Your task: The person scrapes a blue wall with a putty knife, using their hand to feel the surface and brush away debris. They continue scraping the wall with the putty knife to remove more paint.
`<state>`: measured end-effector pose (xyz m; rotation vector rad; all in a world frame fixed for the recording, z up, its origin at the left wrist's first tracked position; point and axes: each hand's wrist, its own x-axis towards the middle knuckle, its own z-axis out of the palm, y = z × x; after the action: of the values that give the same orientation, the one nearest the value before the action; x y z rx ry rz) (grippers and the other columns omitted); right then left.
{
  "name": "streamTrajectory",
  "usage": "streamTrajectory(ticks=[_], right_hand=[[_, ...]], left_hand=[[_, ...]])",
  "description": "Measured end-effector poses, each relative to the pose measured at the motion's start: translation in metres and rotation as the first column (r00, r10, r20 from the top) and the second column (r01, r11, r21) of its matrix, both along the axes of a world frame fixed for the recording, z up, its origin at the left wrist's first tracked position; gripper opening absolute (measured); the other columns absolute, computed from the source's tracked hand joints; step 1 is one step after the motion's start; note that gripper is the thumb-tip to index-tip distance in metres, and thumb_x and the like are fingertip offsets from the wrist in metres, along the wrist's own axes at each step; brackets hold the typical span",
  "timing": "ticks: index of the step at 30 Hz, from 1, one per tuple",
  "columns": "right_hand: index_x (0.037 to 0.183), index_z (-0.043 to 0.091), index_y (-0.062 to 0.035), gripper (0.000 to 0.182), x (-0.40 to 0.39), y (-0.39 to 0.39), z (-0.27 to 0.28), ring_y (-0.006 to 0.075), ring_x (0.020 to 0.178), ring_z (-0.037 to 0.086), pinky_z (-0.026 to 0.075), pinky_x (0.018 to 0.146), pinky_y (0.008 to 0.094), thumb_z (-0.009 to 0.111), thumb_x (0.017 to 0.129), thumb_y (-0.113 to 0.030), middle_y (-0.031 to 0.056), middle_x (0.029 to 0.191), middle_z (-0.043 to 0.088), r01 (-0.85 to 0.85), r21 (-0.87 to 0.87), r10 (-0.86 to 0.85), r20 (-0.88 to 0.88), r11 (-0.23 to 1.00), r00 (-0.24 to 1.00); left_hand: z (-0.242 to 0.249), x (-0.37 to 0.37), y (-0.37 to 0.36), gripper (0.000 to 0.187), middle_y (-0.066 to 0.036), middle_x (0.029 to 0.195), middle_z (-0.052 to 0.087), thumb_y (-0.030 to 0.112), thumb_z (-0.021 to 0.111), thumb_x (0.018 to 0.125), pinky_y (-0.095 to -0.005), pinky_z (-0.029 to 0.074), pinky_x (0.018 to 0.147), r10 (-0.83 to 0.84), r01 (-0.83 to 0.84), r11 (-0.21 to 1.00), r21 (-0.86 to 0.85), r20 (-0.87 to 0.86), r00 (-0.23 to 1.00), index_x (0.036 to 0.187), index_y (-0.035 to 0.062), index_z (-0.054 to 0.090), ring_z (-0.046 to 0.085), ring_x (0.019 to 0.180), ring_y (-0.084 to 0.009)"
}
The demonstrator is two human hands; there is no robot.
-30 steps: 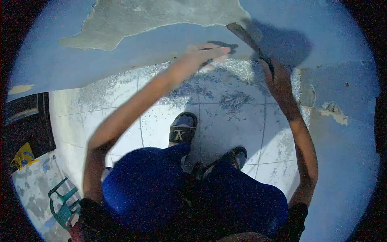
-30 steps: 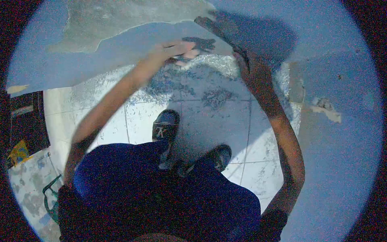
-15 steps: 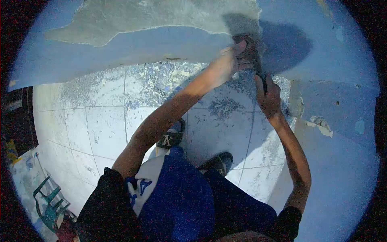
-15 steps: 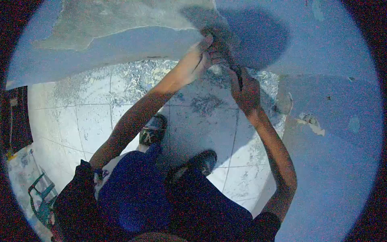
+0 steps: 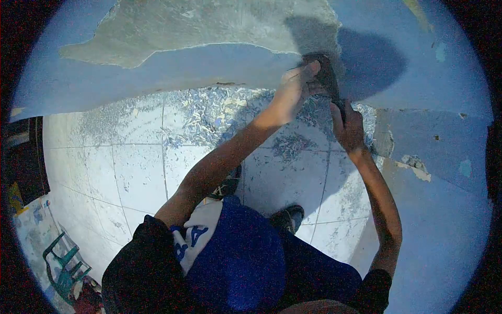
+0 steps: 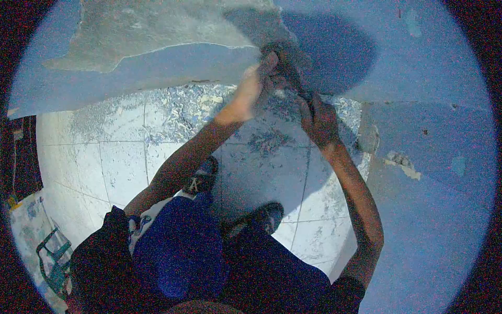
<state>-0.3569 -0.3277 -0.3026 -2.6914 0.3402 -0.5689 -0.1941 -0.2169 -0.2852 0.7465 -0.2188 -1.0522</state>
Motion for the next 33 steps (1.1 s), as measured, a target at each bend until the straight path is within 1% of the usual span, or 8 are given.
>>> streamTrajectory(ticks=[6, 11, 13, 17, 21, 24, 27, 33], right_hand=[[0.096, 0.056, 0.0009, 0.022, 0.036, 0.019, 0.04, 0.0292, 0.05, 0.055, 0.043, 0.049, 0.036, 0.055, 0.091, -0.02, 0.0147, 0.061, 0.055, -0.024, 0.113, 0.022, 0.022, 0.993, 1.0], [0.095, 0.055, 0.0028, 0.021, -0.006, 0.034, 0.01, 0.0254, 0.047, 0.052, 0.043, 0.05, 0.0336, 0.055, 0.091, -0.018, 0.0144, 0.065, 0.055, 0.148, 0.282, -0.128, -0.088, 0.948, 0.988], [0.094, 0.055, 0.0026, 0.022, -0.018, 0.026, 0.01, 0.0243, 0.048, 0.052, 0.042, 0.05, 0.0326, 0.053, 0.092, -0.019, 0.0135, 0.062, 0.054, 0.099, 0.15, -0.097, -0.023, 0.984, 0.995], [0.097, 0.055, 0.0003, 0.021, -0.008, 0.024, 0.035, 0.0246, 0.05, 0.053, 0.041, 0.048, 0.0334, 0.051, 0.093, -0.02, 0.0129, 0.063, 0.055, 0.24, 0.264, -0.207, -0.144, 0.934, 0.968], [0.103, 0.056, 0.0007, 0.024, -0.003, 0.016, 0.022, 0.0289, 0.052, 0.057, 0.041, 0.047, 0.0354, 0.053, 0.092, -0.021, 0.0156, 0.063, 0.056, 0.173, 0.192, -0.159, -0.088, 0.966, 0.983], [0.103, 0.055, 0.0019, 0.025, -0.005, 0.013, 0.011, 0.0322, 0.053, 0.058, 0.042, 0.047, 0.0365, 0.054, 0.091, -0.021, 0.0178, 0.062, 0.056, 0.037, -0.196, -0.035, 0.012, 0.98, 0.999], [0.102, 0.054, 0.0023, 0.024, 0.002, 0.018, 0.027, 0.0339, 0.052, 0.057, 0.042, 0.046, 0.0381, 0.055, 0.091, -0.019, 0.0183, 0.061, 0.056, 0.175, 0.186, -0.16, -0.094, 0.967, 0.983], [0.098, 0.056, 0.0017, 0.024, 0.004, 0.007, 0.009, 0.0347, 0.047, 0.056, 0.043, 0.047, 0.0394, 0.055, 0.091, -0.021, 0.0176, 0.057, 0.055, 0.103, 0.03, -0.103, -0.013, 0.994, 0.995]], left_hand=[[0.037, 0.009, 0.026, 0.043, -0.009, 0.099, 0.063, 0.042, 0.052, 0.092, -0.0331, 0.049, 0.08, 0.048, -0.056, 0.993, -0.106, -0.072, 0.996, 0.107, 0.0019, 0.057, 0.062, 0.088, -0.0192], [-0.007, -0.016, 0.014, 0.045, -0.01, 0.1, 0.062, 0.042, 0.052, 0.092, -0.0347, 0.049, 0.083, -0.027, -0.001, 0.989, -0.148, -0.188, 0.982, 0.11, 0.0008, 0.055, 0.062, 0.091, -0.0204], [-0.01, -0.022, 0.011, 0.043, -0.009, 0.101, 0.062, 0.04, 0.053, 0.092, -0.0351, 0.048, 0.085, -0.105, 0.067, 0.978, -0.198, -0.187, 0.977, 0.111, 0.0021, 0.055, 0.062, 0.092, -0.0201], [-0.008, -0.018, -0.007, 0.04, -0.008, 0.103, 0.063, 0.038, 0.056, 0.091, -0.0354, 0.049, 0.085, -0.102, 0.08, 0.931, -0.357, -0.042, 0.994, 0.113, 0.0035, 0.055, 0.062, 0.092, -0.0193], [-0.014, -0.01, -0.008, 0.036, -0.008, 0.103, 0.063, 0.033, 0.057, 0.091, -0.0349, 0.049, 0.084, -0.12, 0.082, 0.944, -0.32, -0.1, 0.988, 0.111, 0.0038, 0.056, 0.062, 0.092, -0.0193], [-0.018, -0.011, -0.007, 0.032, -0.008, 0.103, 0.063, 0.031, 0.057, 0.092, -0.0348, 0.049, 0.083, -0.13, 0.09, 0.953, -0.291, -0.122, 0.984, 0.109, 0.004, 0.057, 0.062, 0.092, -0.0196], [-0.02, -0.004, -0.01, 0.03, -0.008, 0.102, 0.063, 0.03, 0.056, 0.092, -0.0355, 0.049, 0.083, -0.144, 0.113, 0.949, -0.294, -0.087, 0.986, 0.109, 0.0043, 0.057, 0.062, 0.091, -0.0198], [0.0, -0.006, 0.004, 0.031, -0.008, 0.098, 0.063, 0.031, 0.052, 0.094, -0.0373, 0.047, 0.083, -0.102, 0.09, 0.985, -0.148, -0.08, 0.992, 0.108, 0.0035, 0.057, 0.061, 0.092, -0.019]])
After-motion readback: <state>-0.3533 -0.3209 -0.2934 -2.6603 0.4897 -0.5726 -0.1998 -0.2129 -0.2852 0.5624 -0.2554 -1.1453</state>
